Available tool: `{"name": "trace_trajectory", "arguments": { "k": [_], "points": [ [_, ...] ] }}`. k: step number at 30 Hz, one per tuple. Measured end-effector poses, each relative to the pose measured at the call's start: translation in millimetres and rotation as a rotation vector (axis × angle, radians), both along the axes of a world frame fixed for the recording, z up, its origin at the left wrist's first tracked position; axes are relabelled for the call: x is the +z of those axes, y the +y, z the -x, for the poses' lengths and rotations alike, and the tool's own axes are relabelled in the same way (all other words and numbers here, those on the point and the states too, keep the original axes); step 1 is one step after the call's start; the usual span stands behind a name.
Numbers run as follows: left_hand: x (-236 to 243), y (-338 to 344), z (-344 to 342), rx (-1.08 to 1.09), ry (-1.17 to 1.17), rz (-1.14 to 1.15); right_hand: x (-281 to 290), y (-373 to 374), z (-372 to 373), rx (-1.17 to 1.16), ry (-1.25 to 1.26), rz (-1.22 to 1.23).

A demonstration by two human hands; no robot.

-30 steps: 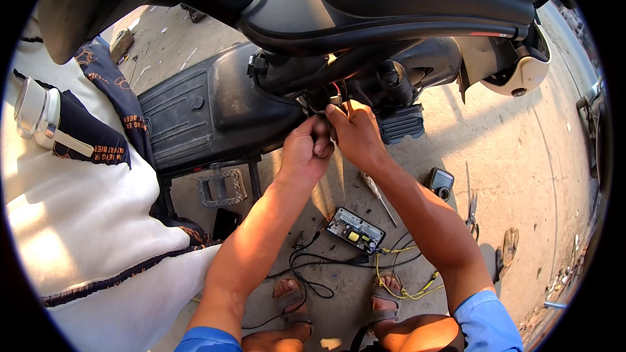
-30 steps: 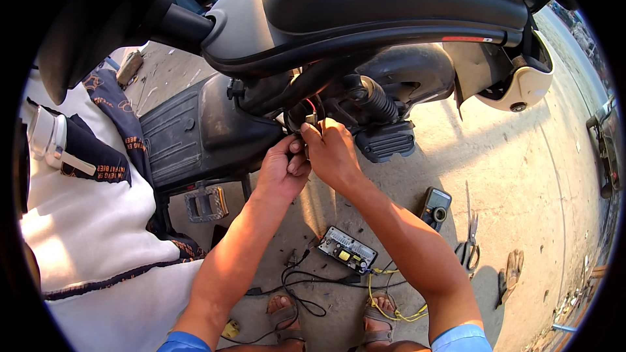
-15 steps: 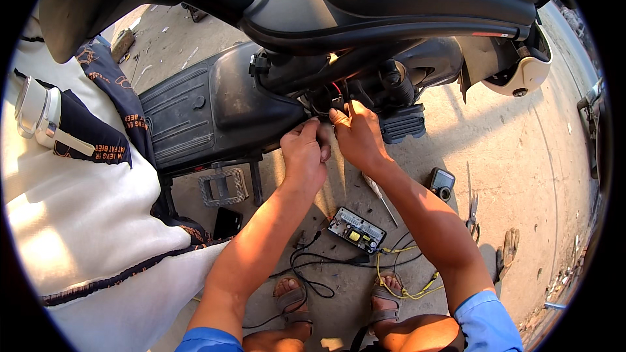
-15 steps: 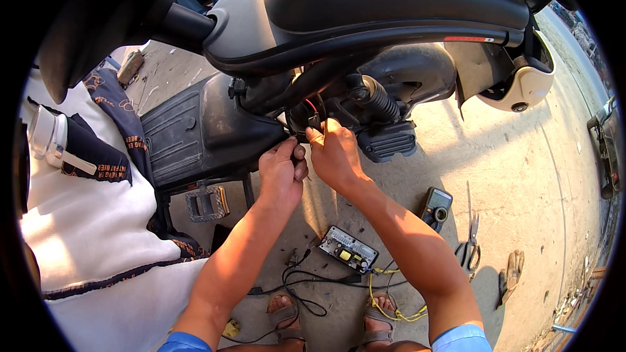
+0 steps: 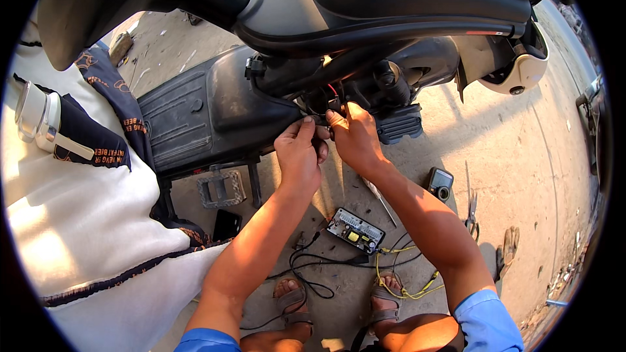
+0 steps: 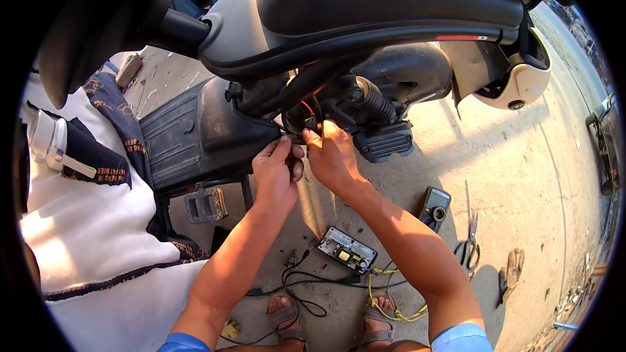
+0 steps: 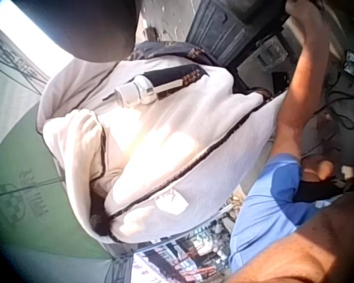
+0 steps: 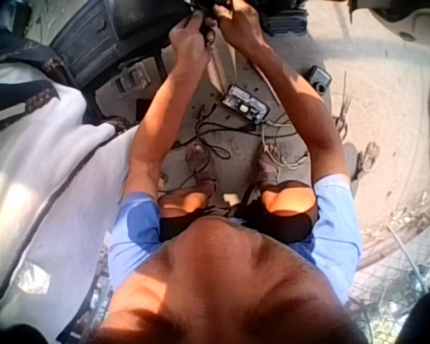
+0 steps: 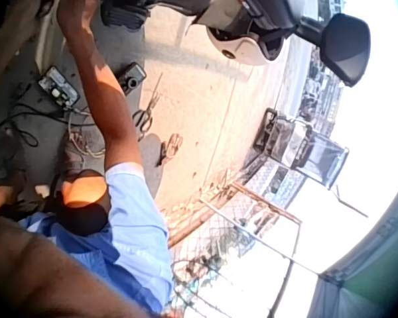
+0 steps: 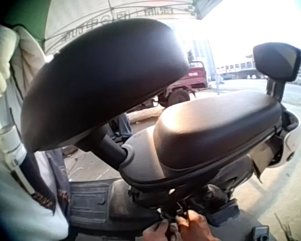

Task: The person repairs wiring on a motorcycle by stripping wire insulation, twisting exposed conductors, and securing connections with electrical tape. The person uses pliers to strip the wires and wraps the taped connections around the motorcycle's frame.

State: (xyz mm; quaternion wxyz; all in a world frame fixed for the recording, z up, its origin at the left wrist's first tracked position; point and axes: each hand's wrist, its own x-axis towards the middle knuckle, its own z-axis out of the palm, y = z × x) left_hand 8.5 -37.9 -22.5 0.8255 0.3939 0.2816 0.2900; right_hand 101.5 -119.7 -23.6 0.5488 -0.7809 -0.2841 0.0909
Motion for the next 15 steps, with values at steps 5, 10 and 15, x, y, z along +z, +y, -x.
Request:
{"name": "trace_trajectory", "arguments": {
  "k": [5,10,15],
  "points": [
    [-9,0,10,-0.056,0.074,-0.442,6,-2,-3,0.017,0.198,0.008],
    [-31,15,11,0.044,0.061,-1.038,3,0,-4,0.048,0.271,-0.072],
    [-20,17,11,0.088,0.077,-1.332,4,0,-5,0.063,0.309,-0.125]
  ]
}}
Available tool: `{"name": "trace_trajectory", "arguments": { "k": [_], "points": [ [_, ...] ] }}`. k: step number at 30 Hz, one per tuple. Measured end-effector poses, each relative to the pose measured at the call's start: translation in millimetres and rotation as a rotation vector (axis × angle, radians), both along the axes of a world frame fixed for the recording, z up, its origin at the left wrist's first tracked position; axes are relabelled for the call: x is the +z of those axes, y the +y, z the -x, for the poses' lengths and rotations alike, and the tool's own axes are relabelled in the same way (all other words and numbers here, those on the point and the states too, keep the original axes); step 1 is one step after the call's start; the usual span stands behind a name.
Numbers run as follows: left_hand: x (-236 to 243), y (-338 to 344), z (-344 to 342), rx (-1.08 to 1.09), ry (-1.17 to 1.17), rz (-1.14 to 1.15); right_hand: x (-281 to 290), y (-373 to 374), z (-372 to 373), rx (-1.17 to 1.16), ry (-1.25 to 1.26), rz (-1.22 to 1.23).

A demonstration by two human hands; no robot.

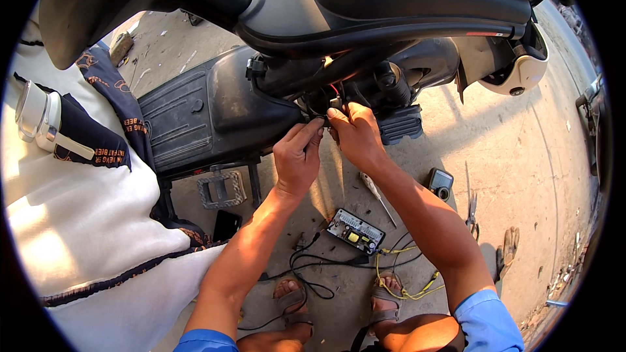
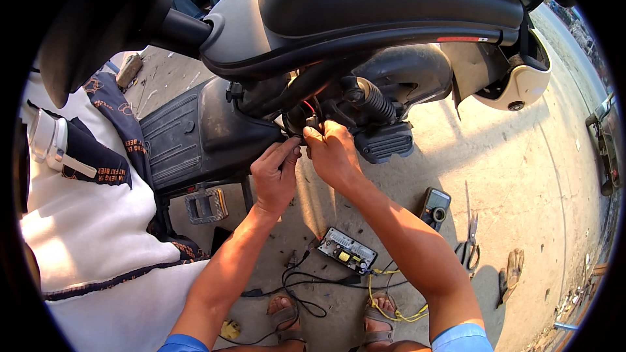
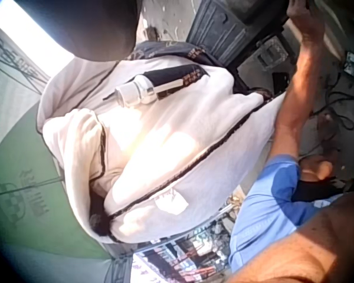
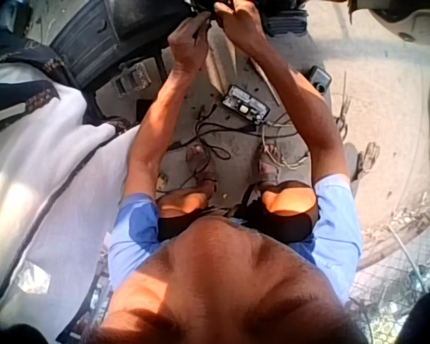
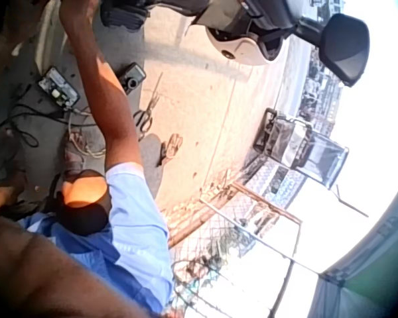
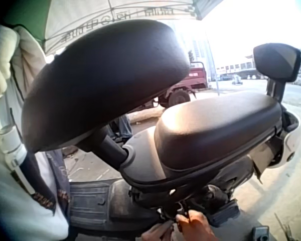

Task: The person repairs wiring on a motorcycle by stripping wire insulation, twisting exposed conductors, and securing connections with electrical tape. The person uses pliers to strip the wires and wraps the taped connections around the motorcycle's frame.

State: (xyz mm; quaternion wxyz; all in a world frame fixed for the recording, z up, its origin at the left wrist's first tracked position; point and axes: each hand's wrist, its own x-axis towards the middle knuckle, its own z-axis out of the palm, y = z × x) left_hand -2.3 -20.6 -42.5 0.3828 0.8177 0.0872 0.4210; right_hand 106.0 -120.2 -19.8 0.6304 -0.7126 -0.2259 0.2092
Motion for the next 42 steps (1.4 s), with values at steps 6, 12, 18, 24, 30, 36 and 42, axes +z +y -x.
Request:
{"name": "trace_trajectory", "arguments": {
  "k": [6,12,18,24,30,36,42],
  "points": [
    [-3,6,-5,0.009,-0.075,-0.094,-1,1,0,0.004,0.045,-0.038],
    [3,13,-10,0.059,0.019,-0.127,-1,0,-2,0.027,0.076,-0.043],
    [6,13,-11,0.094,0.017,-0.172,5,-1,-2,0.033,0.138,-0.003],
    [4,16,-8,0.017,0.014,-0.225,3,0,-2,0.052,0.141,-0.048],
    [15,22,-15,-0.060,0.095,-0.199,12,-3,-1,0.086,0.231,-0.118],
    [13,22,-20,-0.059,0.096,-0.118,17,-11,-6,0.147,0.249,-0.203],
    [17,18,-16,0.017,0.079,-0.031,8,-19,-9,0.014,0.241,-0.164]
  ]
}}
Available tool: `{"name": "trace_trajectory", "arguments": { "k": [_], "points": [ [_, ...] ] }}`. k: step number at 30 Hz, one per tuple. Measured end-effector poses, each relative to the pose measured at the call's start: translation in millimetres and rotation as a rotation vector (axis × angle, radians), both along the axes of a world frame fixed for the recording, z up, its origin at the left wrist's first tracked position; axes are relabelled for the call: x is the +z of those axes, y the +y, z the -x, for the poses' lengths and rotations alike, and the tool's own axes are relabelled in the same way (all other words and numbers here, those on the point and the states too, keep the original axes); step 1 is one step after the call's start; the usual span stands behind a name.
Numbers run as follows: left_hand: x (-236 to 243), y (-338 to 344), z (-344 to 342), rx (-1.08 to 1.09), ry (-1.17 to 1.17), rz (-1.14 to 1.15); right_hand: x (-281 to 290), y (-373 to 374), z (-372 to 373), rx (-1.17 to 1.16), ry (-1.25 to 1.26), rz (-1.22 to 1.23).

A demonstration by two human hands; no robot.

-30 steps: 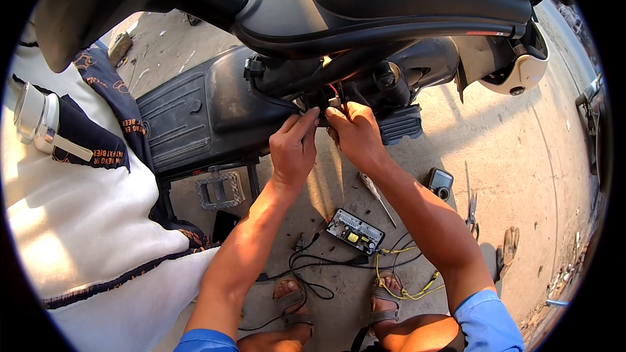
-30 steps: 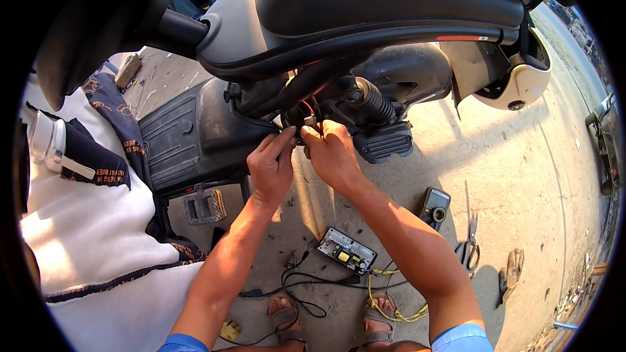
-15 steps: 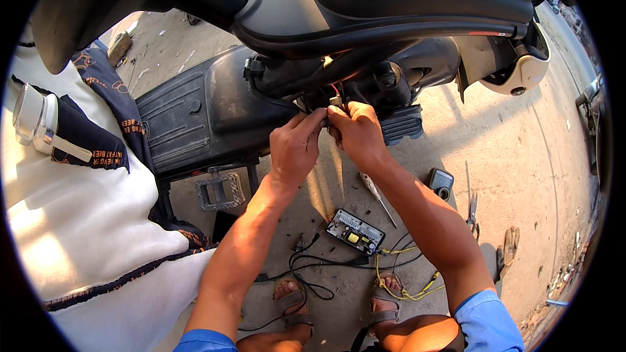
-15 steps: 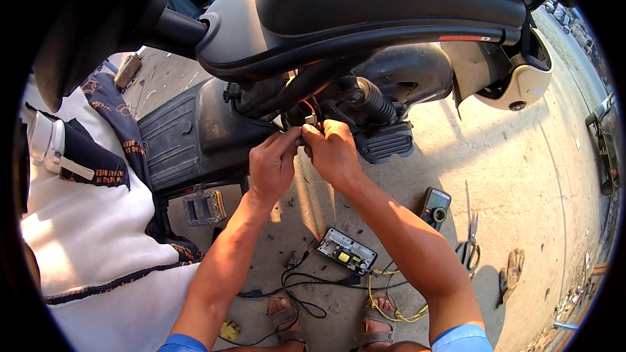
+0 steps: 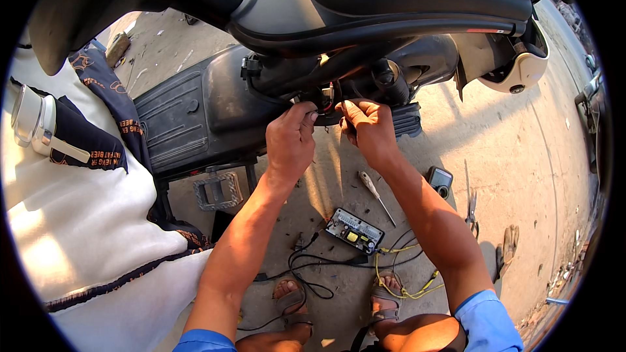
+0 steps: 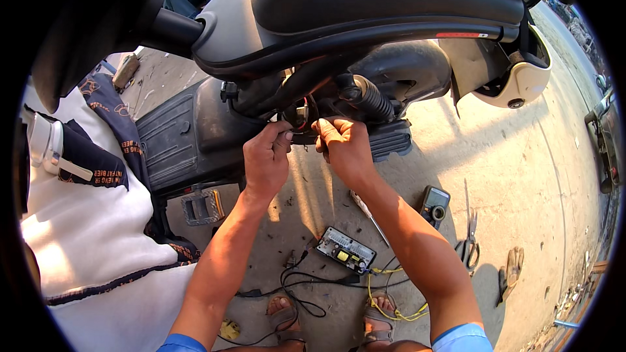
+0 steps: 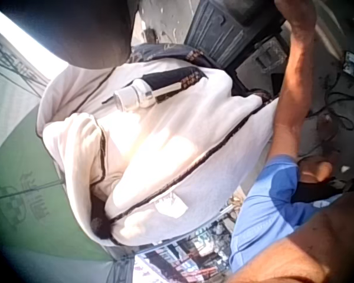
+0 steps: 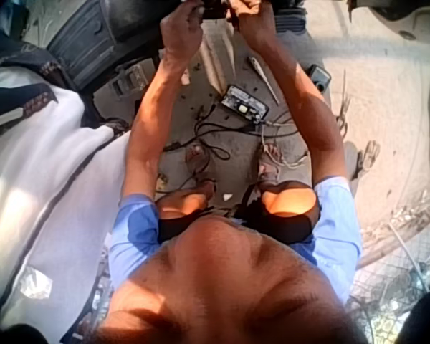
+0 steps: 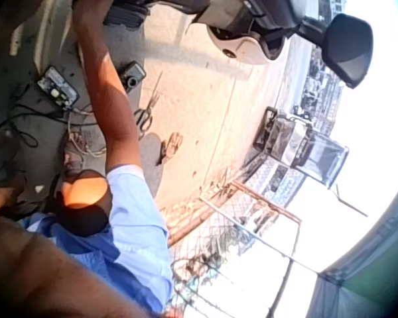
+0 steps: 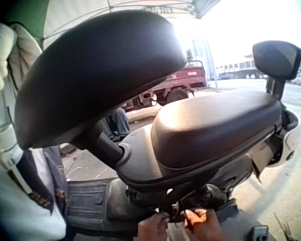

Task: The person repairs wiring on a motorcycle by stripping wire insulation, twisting exposed conductors, and securing connections with electrical tape. The person uses pliers to strip the wires and wraps the taped connections around the motorcycle's frame.

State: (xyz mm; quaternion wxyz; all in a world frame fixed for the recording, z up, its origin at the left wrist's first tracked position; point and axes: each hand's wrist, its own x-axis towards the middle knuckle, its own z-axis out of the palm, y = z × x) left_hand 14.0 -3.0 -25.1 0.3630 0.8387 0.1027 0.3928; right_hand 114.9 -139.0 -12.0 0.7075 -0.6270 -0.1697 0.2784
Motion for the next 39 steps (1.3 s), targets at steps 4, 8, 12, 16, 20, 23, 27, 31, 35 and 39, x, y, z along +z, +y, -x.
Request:
{"name": "trace_trajectory", "arguments": {
  "k": [4,8,12,16,20,23,27,31,35,39],
  "points": [
    [2,-2,4,-0.010,0.024,0.012,-23,-7,0,-0.017,-0.068,0.060],
    [-3,-4,16,0.015,-0.018,0.086,-31,-4,5,0.040,-0.102,0.103],
    [-13,-15,35,0.107,0.141,0.368,-29,-1,8,0.059,-0.152,0.113],
    [-14,-21,31,0.072,0.191,0.575,-32,5,11,0.117,-0.114,0.074],
    [-4,-24,21,0.110,0.218,0.505,-40,13,14,0.158,-0.101,0.010],
    [-12,-21,19,0.147,0.189,0.444,-40,20,16,0.160,-0.118,-0.038],
    [-14,-20,22,0.140,0.134,0.485,-27,21,24,0.129,0.014,-0.048],
    [-16,-15,25,0.140,0.111,0.448,-37,18,24,0.114,0.088,-0.048],
    [-6,-13,29,0.065,0.115,0.638,-37,11,26,0.127,0.193,-0.032],
    [-8,-3,30,-0.011,0.162,0.696,-40,6,29,0.144,0.263,-0.094]
  ]
}}
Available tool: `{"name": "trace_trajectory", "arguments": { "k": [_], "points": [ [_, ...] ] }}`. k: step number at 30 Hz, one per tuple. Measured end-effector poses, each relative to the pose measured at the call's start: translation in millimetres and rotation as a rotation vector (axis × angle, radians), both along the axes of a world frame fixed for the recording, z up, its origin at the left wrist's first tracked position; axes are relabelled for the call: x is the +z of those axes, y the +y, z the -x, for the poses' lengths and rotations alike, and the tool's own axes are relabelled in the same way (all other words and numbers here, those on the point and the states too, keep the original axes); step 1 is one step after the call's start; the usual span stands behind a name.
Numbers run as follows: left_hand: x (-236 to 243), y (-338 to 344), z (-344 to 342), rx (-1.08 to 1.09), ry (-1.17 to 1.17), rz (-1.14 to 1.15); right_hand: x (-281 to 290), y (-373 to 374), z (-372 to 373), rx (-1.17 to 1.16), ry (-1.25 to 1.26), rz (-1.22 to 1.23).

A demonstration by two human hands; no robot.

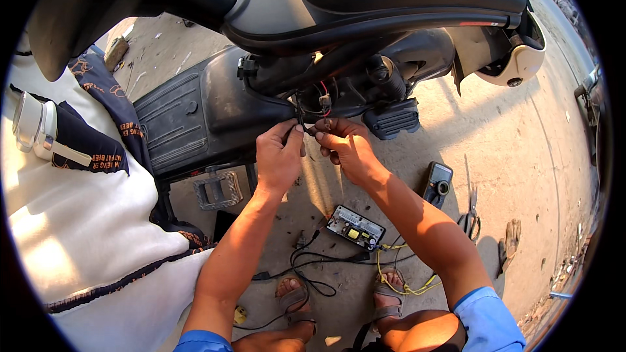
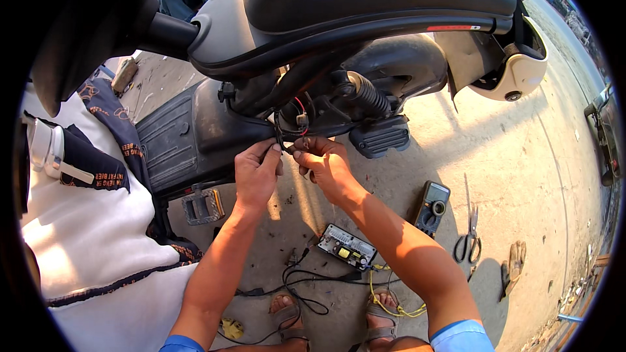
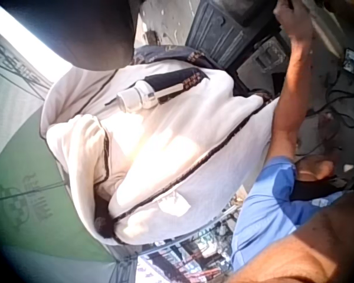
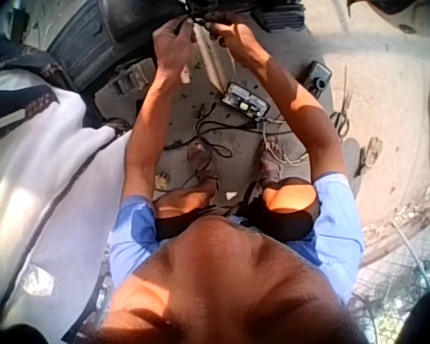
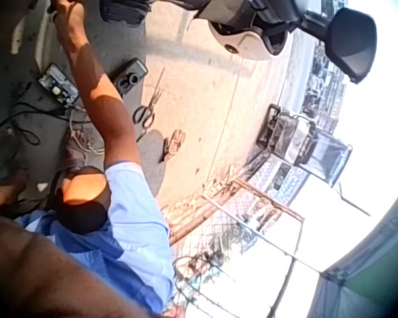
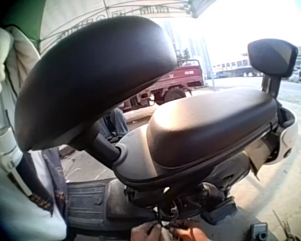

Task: The person repairs wiring on a motorcycle by stripping wire insulation, twisting exposed conductors, and securing connections with electrical tape. The person uses pliers to strip the wires and wraps the taped connections around the motorcycle's frame.

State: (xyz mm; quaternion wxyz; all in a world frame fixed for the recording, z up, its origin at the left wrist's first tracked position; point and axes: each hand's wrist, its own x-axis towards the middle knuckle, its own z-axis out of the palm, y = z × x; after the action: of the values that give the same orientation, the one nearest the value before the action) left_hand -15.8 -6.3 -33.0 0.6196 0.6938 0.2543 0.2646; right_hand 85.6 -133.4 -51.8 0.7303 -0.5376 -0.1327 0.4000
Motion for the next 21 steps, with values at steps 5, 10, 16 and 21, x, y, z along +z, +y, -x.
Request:
{"name": "trace_trajectory", "arguments": {
  "k": [5,10,16,21],
  "points": [
    [4,3,1,-0.061,0.032,0.067,-2,-3,3,-0.023,0.115,-0.067],
    [0,7,3,-0.066,0.131,-0.174,0,-4,4,-0.061,0.109,-0.028],
    [32,10,11,-0.137,0.162,0.280,19,-13,23,-0.145,-0.204,0.129],
    [54,9,8,-0.218,0.081,0.713,43,-8,29,-0.208,-0.713,-0.017]
  ]
}}
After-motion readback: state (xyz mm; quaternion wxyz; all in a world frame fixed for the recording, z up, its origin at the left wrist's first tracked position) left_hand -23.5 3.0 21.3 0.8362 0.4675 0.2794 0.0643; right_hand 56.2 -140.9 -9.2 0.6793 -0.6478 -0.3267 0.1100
